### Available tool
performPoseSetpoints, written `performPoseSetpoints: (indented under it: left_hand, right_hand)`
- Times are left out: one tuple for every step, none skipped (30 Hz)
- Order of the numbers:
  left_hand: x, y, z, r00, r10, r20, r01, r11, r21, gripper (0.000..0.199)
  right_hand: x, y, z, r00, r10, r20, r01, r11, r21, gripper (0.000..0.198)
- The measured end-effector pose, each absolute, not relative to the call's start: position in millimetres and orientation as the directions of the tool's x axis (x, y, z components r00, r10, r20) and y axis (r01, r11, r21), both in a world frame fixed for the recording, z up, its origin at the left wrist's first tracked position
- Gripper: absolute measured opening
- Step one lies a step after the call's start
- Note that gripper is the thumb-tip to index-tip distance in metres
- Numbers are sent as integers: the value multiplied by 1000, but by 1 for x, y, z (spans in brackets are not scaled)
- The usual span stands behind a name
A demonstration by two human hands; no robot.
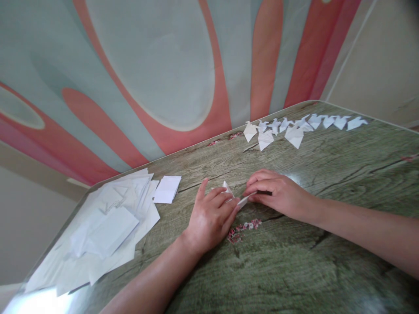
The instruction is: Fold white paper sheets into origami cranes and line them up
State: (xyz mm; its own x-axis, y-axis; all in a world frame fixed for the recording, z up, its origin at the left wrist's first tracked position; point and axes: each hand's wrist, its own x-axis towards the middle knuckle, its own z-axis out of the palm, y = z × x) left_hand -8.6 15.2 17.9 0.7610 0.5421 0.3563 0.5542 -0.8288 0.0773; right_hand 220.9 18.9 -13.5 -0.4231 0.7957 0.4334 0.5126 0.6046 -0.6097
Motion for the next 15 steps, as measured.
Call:
performPoseSetpoints:
  left_hand:
    - [-9,16,18,761,546,352,556,-827,80,21]
    - [-10,16,18,760,549,349,558,-826,83,21]
    - [-10,17,18,759,551,347,560,-824,84,22]
    - [-10,17,18,759,553,344,561,-823,85,22]
    - [-11,18,18,758,555,342,564,-822,86,22]
    - [-11,18,18,757,557,341,565,-821,85,22]
    - [-11,18,18,758,557,339,566,-820,84,22]
    - [-11,19,18,759,557,338,565,-821,84,21]
    - [-11,19,18,759,557,337,565,-821,83,21]
    - [-11,19,19,761,556,335,564,-822,82,21]
    - [-11,19,19,762,555,334,563,-822,82,21]
    - [-11,18,19,762,556,332,564,-822,82,21]
    - [-11,18,19,762,556,332,564,-822,83,22]
    - [-11,18,19,761,557,333,564,-822,84,22]
    - [-11,18,19,760,556,335,564,-822,86,22]
  right_hand:
    - [221,19,-14,-426,794,434,518,607,-603,10]
    - [221,20,-14,-431,787,440,518,616,-594,10]
    - [222,21,-14,-439,777,451,514,629,-584,10]
    - [222,21,-15,-446,767,461,508,641,-575,10]
    - [222,22,-15,-451,760,468,503,650,-570,10]
    - [222,22,-15,-455,754,474,497,656,-567,10]
    - [222,23,-15,-456,750,479,492,661,-566,10]
    - [222,23,-15,-457,748,481,489,663,-566,10]
    - [222,23,-15,-458,746,483,487,665,-566,10]
    - [222,23,-15,-459,746,483,487,666,-565,11]
    - [222,23,-14,-459,745,484,489,666,-563,11]
    - [222,23,-13,-459,747,481,494,665,-561,11]
    - [222,23,-13,-459,748,479,499,664,-558,11]
    - [222,23,-12,-462,747,478,501,664,-555,12]
    - [222,22,-12,-464,745,479,501,667,-551,12]
